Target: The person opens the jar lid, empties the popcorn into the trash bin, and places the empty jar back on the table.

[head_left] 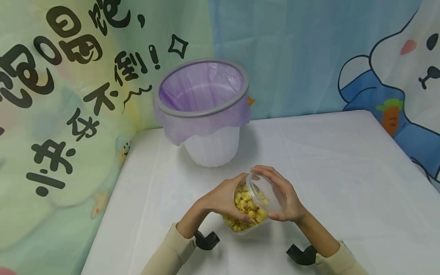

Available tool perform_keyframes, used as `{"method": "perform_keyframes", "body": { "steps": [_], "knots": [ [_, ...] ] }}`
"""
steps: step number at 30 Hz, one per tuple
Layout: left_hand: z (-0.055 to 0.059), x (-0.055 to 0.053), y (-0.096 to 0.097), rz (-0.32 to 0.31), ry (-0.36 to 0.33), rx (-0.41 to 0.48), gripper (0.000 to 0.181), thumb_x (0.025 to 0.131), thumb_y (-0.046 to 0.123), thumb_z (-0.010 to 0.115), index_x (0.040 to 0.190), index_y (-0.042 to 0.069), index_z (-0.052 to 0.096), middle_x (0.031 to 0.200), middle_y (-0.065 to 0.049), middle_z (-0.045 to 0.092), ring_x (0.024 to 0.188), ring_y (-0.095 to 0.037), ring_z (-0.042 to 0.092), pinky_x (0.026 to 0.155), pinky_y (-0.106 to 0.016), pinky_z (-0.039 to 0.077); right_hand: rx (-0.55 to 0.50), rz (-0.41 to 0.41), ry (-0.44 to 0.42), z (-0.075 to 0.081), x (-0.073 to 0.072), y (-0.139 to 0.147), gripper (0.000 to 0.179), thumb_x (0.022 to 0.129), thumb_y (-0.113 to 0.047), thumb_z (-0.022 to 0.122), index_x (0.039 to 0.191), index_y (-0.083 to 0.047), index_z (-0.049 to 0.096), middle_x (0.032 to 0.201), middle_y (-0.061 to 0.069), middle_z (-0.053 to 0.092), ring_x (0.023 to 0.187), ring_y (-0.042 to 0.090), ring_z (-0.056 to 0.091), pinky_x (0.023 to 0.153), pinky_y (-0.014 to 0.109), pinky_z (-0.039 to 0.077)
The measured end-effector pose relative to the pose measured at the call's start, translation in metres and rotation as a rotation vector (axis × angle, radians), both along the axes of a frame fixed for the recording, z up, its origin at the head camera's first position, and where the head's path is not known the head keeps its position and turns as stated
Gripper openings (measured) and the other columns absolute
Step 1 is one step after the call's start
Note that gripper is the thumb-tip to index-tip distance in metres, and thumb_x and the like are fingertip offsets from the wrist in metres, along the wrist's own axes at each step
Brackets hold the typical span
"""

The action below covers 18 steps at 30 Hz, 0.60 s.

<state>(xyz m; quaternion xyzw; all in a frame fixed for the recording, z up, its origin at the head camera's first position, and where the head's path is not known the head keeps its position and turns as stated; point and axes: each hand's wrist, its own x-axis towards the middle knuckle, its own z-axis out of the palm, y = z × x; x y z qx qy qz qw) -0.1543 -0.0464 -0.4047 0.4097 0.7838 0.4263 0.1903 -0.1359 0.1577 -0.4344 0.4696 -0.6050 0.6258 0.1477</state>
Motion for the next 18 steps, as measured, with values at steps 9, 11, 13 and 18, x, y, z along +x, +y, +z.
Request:
{"method": "perform_keyframes", "body": {
  "steps": [9, 11, 13, 18],
  "knots": [
    [0.01, -0.002, -0.006, 0.093, 0.13, -0.076, 0.102, 0.056, 0.033, 0.086, 0.139, 0.009, 0.031, 0.115, -0.002, 0.053, 0.096, -0.008, 0.053, 0.08, -0.022, 0.045, 0.312, 0.014, -0.126, 0.011, -0.003, 0.022, 0.107, 0.068, -0.043, 0.076, 0.143, 0.006, 0.018, 0.148, 0.021, 0.018, 0.135, 0.033, 0.015, 0.097, 0.062, 0.021],
    [0.009, -0.001, -0.006, 0.134, 0.161, -0.079, 0.104, 0.055, 0.035, 0.086, 0.139, 0.009, 0.031, 0.118, -0.002, 0.052, 0.099, -0.009, 0.052, 0.082, -0.023, 0.045, 0.327, -0.003, -0.19, 0.01, -0.002, 0.022, 0.113, 0.068, -0.052, 0.075, 0.146, 0.002, 0.013, 0.15, 0.018, 0.011, 0.136, 0.032, 0.01, 0.09, 0.072, 0.018],
    [0.008, 0.001, -0.005, 0.162, 0.196, -0.083, 0.106, 0.054, 0.038, 0.087, 0.139, 0.009, 0.031, 0.122, -0.002, 0.051, 0.101, -0.009, 0.051, 0.084, -0.024, 0.044, 0.321, -0.026, -0.25, 0.007, 0.0, 0.021, 0.116, 0.066, -0.059, 0.073, 0.147, -0.003, 0.012, 0.15, 0.015, 0.009, 0.135, 0.028, 0.01, 0.088, 0.074, 0.017],
    [0.006, 0.006, -0.002, 0.198, 0.282, -0.121, 0.111, 0.053, 0.047, 0.085, 0.14, 0.006, 0.03, 0.126, -0.005, 0.05, 0.104, -0.009, 0.05, 0.086, -0.025, 0.044, 0.31, -0.103, -0.322, 0.001, 0.004, 0.014, 0.107, 0.064, -0.044, 0.08, 0.146, -0.009, 0.021, 0.145, 0.01, 0.016, 0.131, 0.022, 0.017, 0.088, 0.073, 0.018]
  ]
}}
